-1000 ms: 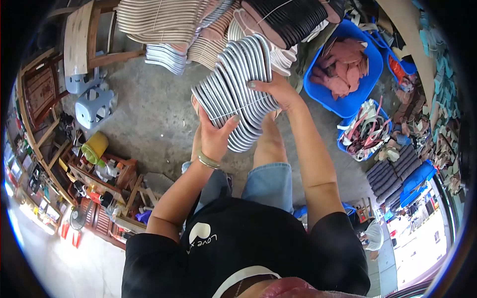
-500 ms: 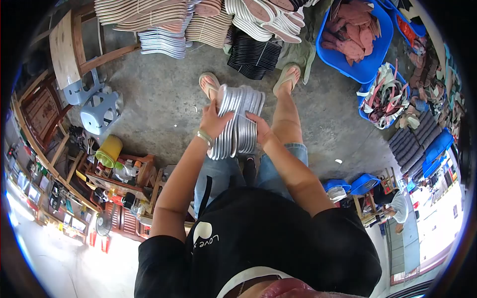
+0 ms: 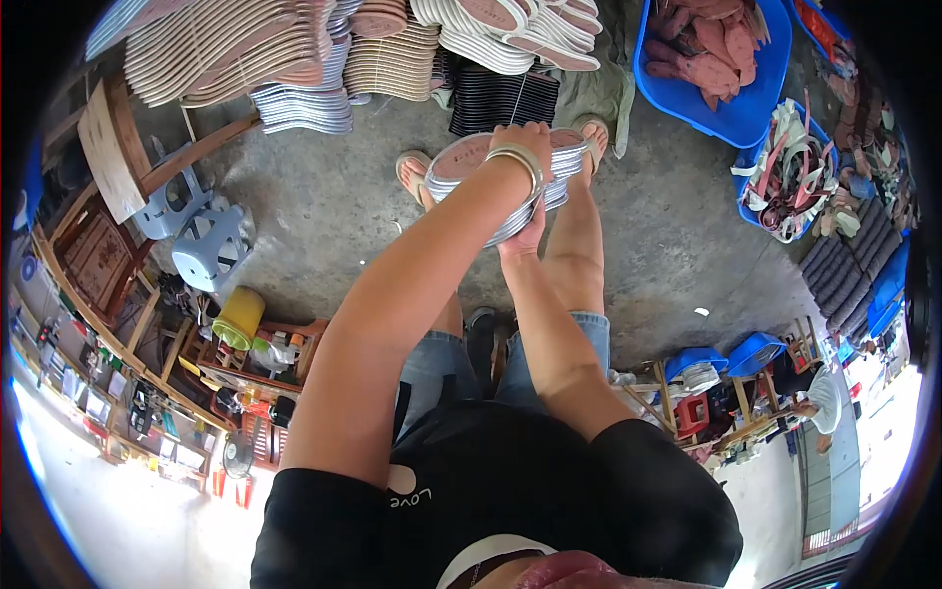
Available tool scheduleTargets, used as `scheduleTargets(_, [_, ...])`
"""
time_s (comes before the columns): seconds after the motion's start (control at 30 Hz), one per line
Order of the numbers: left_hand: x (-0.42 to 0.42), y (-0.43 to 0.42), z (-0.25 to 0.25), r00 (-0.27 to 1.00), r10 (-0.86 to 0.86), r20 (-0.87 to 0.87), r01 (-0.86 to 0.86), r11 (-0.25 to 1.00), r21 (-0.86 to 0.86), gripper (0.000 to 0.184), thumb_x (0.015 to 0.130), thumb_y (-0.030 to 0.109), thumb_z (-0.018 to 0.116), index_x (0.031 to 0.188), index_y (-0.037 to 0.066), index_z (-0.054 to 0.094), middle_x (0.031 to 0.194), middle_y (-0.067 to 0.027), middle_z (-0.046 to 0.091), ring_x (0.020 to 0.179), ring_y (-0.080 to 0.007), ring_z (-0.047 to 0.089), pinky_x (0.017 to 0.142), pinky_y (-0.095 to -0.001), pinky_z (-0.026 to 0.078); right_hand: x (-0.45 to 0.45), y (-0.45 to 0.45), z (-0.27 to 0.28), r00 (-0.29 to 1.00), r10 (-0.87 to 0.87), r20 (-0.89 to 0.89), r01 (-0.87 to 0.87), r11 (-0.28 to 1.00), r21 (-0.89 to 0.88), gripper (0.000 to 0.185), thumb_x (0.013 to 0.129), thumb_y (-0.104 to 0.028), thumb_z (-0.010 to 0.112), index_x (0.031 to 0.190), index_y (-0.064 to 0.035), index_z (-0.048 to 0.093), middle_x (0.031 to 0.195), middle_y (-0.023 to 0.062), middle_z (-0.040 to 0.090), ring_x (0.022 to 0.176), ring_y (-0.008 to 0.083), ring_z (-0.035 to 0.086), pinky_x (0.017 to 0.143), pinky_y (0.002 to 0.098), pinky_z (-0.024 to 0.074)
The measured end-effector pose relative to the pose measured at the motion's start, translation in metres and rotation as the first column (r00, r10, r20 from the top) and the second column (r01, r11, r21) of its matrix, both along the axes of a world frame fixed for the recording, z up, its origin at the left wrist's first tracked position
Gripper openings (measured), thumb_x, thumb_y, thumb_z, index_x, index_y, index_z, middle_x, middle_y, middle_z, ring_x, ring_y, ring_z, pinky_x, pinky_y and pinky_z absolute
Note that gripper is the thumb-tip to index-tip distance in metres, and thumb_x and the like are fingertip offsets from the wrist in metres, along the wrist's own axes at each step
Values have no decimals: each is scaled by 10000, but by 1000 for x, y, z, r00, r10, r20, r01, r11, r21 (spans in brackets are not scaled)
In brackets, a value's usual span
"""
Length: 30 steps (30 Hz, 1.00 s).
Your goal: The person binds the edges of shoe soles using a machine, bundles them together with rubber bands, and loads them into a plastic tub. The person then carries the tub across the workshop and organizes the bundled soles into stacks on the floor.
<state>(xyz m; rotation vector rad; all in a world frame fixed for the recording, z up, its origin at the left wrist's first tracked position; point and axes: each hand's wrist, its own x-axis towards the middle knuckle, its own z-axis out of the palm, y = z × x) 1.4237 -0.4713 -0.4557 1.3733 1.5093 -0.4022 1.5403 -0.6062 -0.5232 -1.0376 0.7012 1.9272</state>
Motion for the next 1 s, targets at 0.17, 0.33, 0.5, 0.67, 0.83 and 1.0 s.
scheduleTargets(0.17, [1, -15, -16, 1000, 13, -27, -12, 999, 53, 733, 753, 368, 660, 1313, 15, 347, 1194, -164, 512, 1057, -320, 536, 928, -392, 419, 18, -9, -36, 997, 4, 79, -4, 1000, 10, 484, 899, -376, 437, 1261, -54, 446, 1255, 147, 500, 1156, 307, 477, 978, 457, 386])
scheduleTargets(0.33, [-30, -99, -63, 641, 743, 191, -760, 650, 18, 749, 694, 333, 725, 1244, -41, 381, 1184, -194, 525, 1071, -309, 534, 920, -360, 417, 46, 67, -50, 581, 802, 137, -748, 593, -298, 403, 843, -188, 554, 1167, 46, 498, 1073, 155, 607, 918, 281, 622, 790, 381, 515])
scheduleTargets(0.5, [4, -164, -117, -169, 967, 193, -980, -143, -142, 744, 724, 224, 733, 1304, -10, 329, 1248, -145, 482, 1109, -225, 497, 920, -324, 407, -17, 153, -82, -136, 963, 235, -984, -158, 79, 405, 702, -175, 701, 1066, -28, 605, 960, 88, 644, 855, 171, 611, 764, 296, 474])
scheduleTargets(0.67, [20, -135, -153, -788, 610, 91, -580, -683, -443, 735, 781, 179, 682, 1361, 40, 251, 1279, -101, 451, 1119, -208, 483, 917, -346, 422, -70, 191, -164, -602, 732, 318, -753, -654, 79, 385, 687, -212, 707, 1014, -22, 639, 870, 80, 663, 698, 166, 618, 652, 297, 483])
scheduleTargets(0.83, [19, -116, -228, -813, 581, 46, -530, -705, -471, 617, 806, 233, 667, 1289, 25, 344, 1231, -97, 500, 1073, -230, 528, 875, -361, 470, -75, 214, -237, -698, 399, 595, -583, -799, -147, 480, 665, -279, 721, 1036, 11, 627, 964, 115, 636, 868, 178, 573, 795, 295, 417])
scheduleTargets(1.0, [36, -95, -245, -853, 519, 48, -440, -667, -602, 558, 825, 263, 643, 1263, 54, 368, 1208, -86, 516, 1028, -226, 560, 798, -427, 502, -64, 242, -223, -666, 423, 614, -571, -819, -55, 529, 664, -276, 715, 1080, 25, 589, 995, 114, 630, 884, 188, 573, 812, 301, 418])
